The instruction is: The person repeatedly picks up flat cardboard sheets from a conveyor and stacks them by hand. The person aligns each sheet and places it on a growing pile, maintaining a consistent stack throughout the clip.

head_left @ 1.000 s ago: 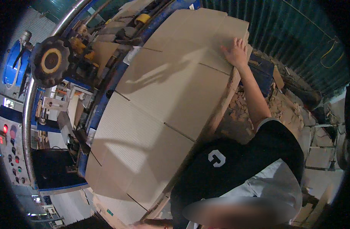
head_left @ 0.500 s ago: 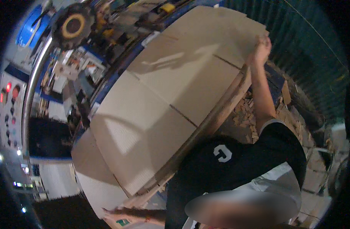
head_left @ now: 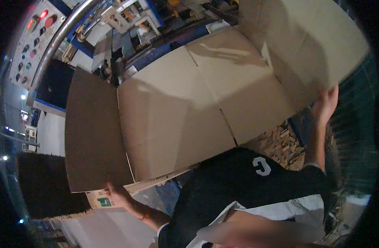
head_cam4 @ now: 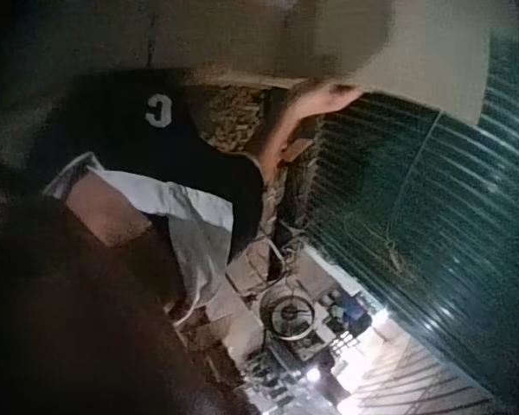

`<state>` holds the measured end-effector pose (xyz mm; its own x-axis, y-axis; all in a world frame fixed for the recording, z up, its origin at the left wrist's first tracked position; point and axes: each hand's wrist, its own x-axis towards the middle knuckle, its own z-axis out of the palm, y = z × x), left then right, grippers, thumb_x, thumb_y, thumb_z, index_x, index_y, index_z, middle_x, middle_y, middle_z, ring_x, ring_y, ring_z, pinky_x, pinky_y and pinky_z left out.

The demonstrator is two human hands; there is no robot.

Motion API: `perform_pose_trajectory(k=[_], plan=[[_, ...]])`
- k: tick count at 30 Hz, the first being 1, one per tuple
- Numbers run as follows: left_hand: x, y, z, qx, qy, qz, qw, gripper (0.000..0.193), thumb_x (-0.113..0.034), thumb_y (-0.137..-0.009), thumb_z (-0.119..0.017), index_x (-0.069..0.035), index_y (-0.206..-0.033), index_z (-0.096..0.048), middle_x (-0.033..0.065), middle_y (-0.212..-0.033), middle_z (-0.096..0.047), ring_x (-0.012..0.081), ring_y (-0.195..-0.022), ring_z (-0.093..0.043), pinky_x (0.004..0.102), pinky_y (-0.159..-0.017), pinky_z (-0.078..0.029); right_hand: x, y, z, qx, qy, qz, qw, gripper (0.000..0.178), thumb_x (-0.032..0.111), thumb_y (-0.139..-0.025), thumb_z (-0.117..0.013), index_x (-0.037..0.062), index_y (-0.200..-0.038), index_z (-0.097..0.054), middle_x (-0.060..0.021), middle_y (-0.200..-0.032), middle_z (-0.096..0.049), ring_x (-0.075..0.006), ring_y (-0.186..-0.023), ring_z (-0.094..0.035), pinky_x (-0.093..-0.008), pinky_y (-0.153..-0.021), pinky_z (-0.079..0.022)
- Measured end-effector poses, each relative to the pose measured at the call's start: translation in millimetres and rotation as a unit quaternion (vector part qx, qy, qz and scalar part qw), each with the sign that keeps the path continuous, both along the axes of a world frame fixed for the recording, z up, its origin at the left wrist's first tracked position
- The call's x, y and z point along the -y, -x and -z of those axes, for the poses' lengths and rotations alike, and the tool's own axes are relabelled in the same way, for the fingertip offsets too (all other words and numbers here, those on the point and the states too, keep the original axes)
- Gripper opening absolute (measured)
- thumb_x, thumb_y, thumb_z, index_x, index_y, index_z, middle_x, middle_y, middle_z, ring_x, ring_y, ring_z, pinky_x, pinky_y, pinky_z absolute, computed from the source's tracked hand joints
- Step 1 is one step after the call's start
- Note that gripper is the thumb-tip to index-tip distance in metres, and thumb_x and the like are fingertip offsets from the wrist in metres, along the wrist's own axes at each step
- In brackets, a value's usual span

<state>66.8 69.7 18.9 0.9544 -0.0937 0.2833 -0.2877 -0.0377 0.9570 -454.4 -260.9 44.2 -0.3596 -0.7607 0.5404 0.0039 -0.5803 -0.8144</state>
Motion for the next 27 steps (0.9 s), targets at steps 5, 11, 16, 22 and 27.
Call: perform_pose_trajectory(k=[5,11,16,22,27], plan=[[32,50,21,0.135,-0.078,0.199,0.968,0.025,-0.004,-0.083,-0.054,0.004,-0.106,-0.058,0.0148,-0.113,-0.055,0.0249,-0.107,-0.050,0.0362,-0.094,-0.037,-64,-63,41,-0.506,0.235,-0.140,0.818,0.033,0.012,-0.078,-0.061,0.0079,-0.110,-0.060,-0.0114,-0.115,-0.060,-0.0260,-0.106,-0.056,-0.0419,-0.087,-0.044],[68,79,15,0.393,-0.449,0.389,0.702,0.045,-0.003,-0.080,-0.046,-0.012,-0.123,-0.055,0.0114,-0.134,-0.045,0.0306,-0.126,-0.040,0.0442,-0.106,-0.028,-40,-91,54,-0.622,0.260,-0.266,0.689,0.027,0.007,-0.073,-0.065,0.0107,-0.099,-0.062,-0.0067,-0.115,-0.060,-0.0275,-0.107,-0.055,-0.0433,-0.087,-0.046],[78,68,14,0.415,-0.445,0.386,0.694,0.046,-0.004,-0.081,-0.047,-0.014,-0.126,-0.053,0.0097,-0.135,-0.045,0.0303,-0.126,-0.039,0.0450,-0.105,-0.029,-25,-95,55,-0.619,0.280,-0.282,0.677,0.029,0.008,-0.071,-0.063,0.0108,-0.100,-0.063,-0.0068,-0.114,-0.060,-0.0267,-0.105,-0.056,-0.0438,-0.088,-0.045],[86,62,13,0.408,-0.444,0.384,0.699,0.062,0.006,-0.072,-0.050,-0.019,-0.128,-0.049,0.0073,-0.138,-0.042,0.0273,-0.129,-0.037,0.0477,-0.106,-0.026,-13,-81,49,-0.669,0.259,-0.345,0.605,0.040,0.022,-0.076,-0.060,0.0133,-0.114,-0.058,-0.0055,-0.127,-0.052,-0.0251,-0.117,-0.047,-0.0434,-0.099,-0.035],[85,61,6,0.394,-0.498,0.401,0.660,0.064,0.006,-0.072,-0.049,-0.020,-0.130,-0.047,0.0084,-0.142,-0.035,0.0288,-0.132,-0.031,0.0493,-0.108,-0.022,5,-65,40,-0.667,0.138,-0.370,0.632,0.044,0.043,-0.080,-0.056,0.0137,-0.113,-0.059,-0.0079,-0.132,-0.047,-0.0310,-0.123,-0.041,-0.0461,-0.102,-0.032]])
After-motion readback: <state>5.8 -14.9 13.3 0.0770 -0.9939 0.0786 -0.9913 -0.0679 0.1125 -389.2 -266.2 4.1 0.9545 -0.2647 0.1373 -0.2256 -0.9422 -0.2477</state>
